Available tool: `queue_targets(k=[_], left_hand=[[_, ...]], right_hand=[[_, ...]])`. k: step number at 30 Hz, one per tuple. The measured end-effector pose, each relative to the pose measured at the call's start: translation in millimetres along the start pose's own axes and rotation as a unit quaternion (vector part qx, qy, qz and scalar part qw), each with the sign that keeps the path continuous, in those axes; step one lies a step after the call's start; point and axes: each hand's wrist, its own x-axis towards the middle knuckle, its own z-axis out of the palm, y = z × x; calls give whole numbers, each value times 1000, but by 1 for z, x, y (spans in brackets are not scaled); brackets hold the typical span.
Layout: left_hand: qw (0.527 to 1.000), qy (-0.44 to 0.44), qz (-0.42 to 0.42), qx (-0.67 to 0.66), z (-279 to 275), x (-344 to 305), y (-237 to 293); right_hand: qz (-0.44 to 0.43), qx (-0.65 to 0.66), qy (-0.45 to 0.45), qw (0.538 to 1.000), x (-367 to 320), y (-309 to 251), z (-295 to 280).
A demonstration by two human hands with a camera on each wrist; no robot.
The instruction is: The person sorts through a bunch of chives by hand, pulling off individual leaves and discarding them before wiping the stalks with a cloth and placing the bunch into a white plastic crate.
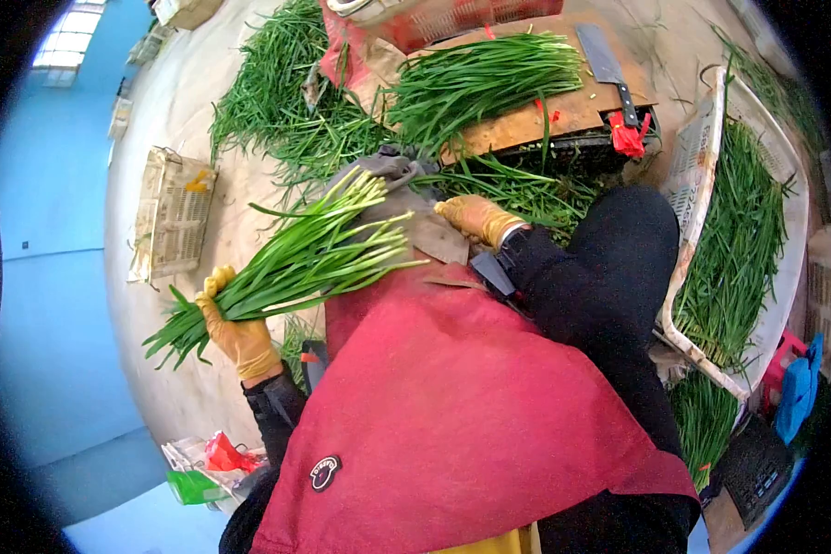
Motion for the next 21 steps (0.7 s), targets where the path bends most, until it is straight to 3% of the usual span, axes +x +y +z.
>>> queue_targets(k=[3,4,7,11,13,15,16,17,19,21], left_hand=[[999,15,15,26,-1,-3,19],[999,23,20,41,1,-7,23],[998,42,7,37,7,-10,29],[997,28,29,65,23,-13,31],[993,39,53,94,36,-14,35],[992,63,51,100,50,-17,43],[991,72,49,102,54,-19,48],[990,82,47,102,57,-22,52],[993,58,48,91,61,-31,60],[992,75,56,84,67,-39,69]], right_hand=[[-141,-205,113,962,42,38,7],[-164,-172,100,966,43,44,8],[-168,-291,139,932,29,35,15],[-112,-242,155,951,40,40,14],[-160,-187,200,949,40,49,10],[-137,-34,203,969,51,49,6],[-204,109,173,957,58,47,6],[-181,235,163,941,62,47,9],[-336,240,159,897,41,22,2],[-372,347,109,854,14,-10,-6]])
